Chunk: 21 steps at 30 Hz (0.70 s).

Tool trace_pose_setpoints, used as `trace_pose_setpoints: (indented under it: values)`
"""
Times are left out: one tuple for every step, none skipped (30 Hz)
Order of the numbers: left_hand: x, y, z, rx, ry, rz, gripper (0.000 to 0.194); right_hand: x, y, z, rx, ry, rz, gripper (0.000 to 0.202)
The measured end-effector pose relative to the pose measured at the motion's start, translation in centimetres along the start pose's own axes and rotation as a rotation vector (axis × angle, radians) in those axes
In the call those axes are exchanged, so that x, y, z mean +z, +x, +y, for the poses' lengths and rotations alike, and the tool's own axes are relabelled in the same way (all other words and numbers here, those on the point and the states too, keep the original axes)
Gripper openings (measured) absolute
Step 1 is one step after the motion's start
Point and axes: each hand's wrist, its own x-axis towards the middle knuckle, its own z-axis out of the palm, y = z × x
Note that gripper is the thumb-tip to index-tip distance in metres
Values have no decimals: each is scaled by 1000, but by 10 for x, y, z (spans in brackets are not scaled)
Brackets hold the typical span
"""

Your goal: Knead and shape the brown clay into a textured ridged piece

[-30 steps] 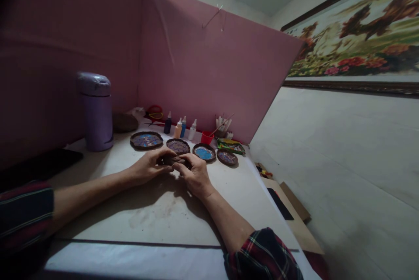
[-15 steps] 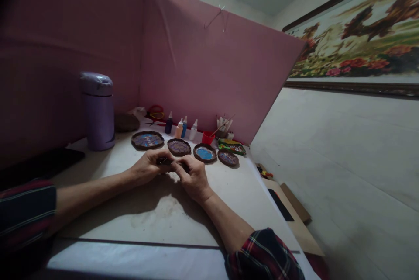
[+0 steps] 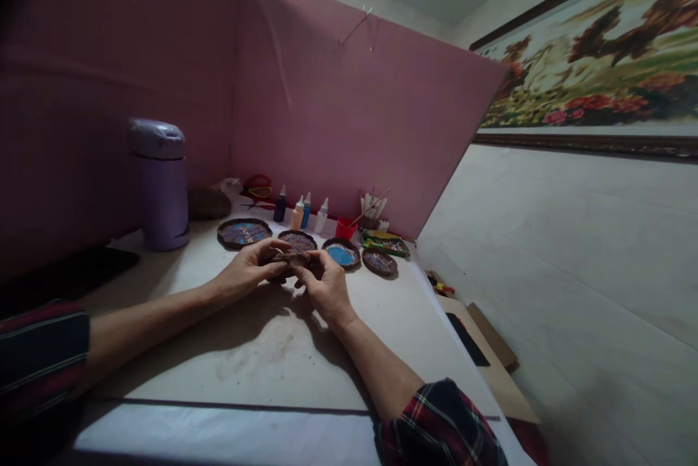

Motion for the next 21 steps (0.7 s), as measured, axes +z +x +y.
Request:
trace_pose_setpoints:
  values:
    - [0,0,0,1,-5,-5,36,0,0,-1,-1,-4,6,27]
    - [-1,0,0,0,2,-14,40,0,-1,-2,-5,-12,12,26]
    - [-1,0,0,-4,19,-29,42,0,-1,-3,-9,-22,13,25]
    - [-1,0,0,-11,43,-50,42,0,-2,-4,-19,-31,15,24]
    - [0,-1,0,-21,68,-72,40,0,-3,-4,-28,-41,12,24]
    - [0,-1,0,-31,90,-90,37,0,-3,-5,-36,-46,9,23]
    - [0,-2,1,-43,103,-103,35,-1,-3,-5,-41,-50,3,23]
    - [1,-2,1,-57,107,-105,33,-1,-4,-4,-42,-50,-2,23]
    - [1,-3,1,-71,105,-100,32,-1,-4,-4,-43,-48,-8,23]
    - [1,-3,1,-87,100,-93,31,-2,-4,-4,-42,-44,-13,23]
    - [2,-3,1,-102,92,-89,31,-2,-4,-4,-45,-41,-14,22]
    - [2,-4,2,-116,82,-88,30,-2,-4,-4,-48,-40,-14,21]
    - [2,-4,2,-129,72,-88,30,-3,-4,-4,-51,-42,-15,21]
    - [2,-4,3,-134,67,-90,29,-3,-5,-4,-56,-46,-9,21]
    - [2,-5,4,-134,67,-95,29,-3,-5,-5,-62,-53,-5,21]
    - [1,-5,5,-130,66,-97,28,-3,-6,-5,-71,-61,0,20]
    - [1,-6,7,-124,71,-103,27,-3,-6,-6,-81,-69,4,20]
    - [1,-6,8,-121,71,-106,26,-2,-7,-6,-91,-78,6,19]
    - [1,-7,9,-121,69,-108,25,-2,-8,-7,-101,-86,6,19]
    - [1,-7,9,-125,64,-105,24,-2,-8,-7,-108,-97,6,18]
    - [1,-8,10,-131,57,-99,23,-1,-9,-8,-112,-109,6,17]
